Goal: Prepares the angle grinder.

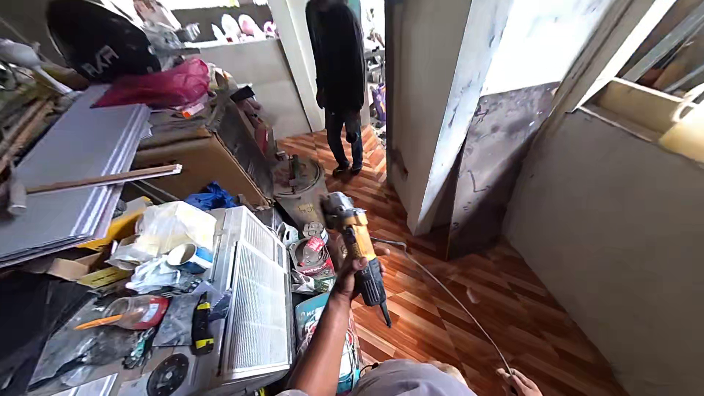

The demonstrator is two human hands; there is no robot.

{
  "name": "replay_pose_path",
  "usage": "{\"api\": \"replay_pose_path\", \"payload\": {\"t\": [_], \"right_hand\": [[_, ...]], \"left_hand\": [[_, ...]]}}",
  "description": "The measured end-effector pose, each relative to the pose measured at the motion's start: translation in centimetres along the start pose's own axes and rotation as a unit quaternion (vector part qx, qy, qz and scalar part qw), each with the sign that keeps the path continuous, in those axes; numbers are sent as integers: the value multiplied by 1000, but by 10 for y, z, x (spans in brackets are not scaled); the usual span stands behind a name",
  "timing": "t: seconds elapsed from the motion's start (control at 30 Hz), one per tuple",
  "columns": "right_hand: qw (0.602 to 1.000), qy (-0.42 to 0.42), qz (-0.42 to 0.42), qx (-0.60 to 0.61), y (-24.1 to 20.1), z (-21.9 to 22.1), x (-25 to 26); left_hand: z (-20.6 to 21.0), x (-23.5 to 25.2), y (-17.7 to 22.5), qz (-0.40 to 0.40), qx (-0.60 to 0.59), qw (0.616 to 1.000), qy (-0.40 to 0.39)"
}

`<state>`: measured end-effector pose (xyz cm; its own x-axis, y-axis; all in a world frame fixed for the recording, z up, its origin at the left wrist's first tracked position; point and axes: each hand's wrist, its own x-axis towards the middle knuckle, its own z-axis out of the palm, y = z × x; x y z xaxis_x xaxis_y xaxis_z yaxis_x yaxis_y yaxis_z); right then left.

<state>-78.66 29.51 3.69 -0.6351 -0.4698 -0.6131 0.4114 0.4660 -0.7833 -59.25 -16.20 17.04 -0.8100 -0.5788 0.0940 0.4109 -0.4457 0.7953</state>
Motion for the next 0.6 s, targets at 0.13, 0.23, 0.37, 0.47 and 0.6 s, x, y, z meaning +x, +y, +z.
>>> {"api": "replay_pose_path", "payload": {"t": [0.13, 0.23, 0.37, 0.47, 0.6], "right_hand": [[999, -5, -11, -30, -39, 1, 87], [992, -50, -6, -118, -81, 1, 167], [971, -152, 11, -186, -169, 1, 250], [945, -244, 42, -214, -216, -3, 311], [900, -285, 110, -312, -262, -11, 355]], "left_hand": [[20, 60, -50, -21, -15, 999, 20], [31, 100, -62, -22, 8, 998, 62], [45, 164, -50, 13, 34, 998, 56], [55, 222, -48, 67, -5, 998, 5], [59, 292, -53, 71, -65, 995, -33]]}}
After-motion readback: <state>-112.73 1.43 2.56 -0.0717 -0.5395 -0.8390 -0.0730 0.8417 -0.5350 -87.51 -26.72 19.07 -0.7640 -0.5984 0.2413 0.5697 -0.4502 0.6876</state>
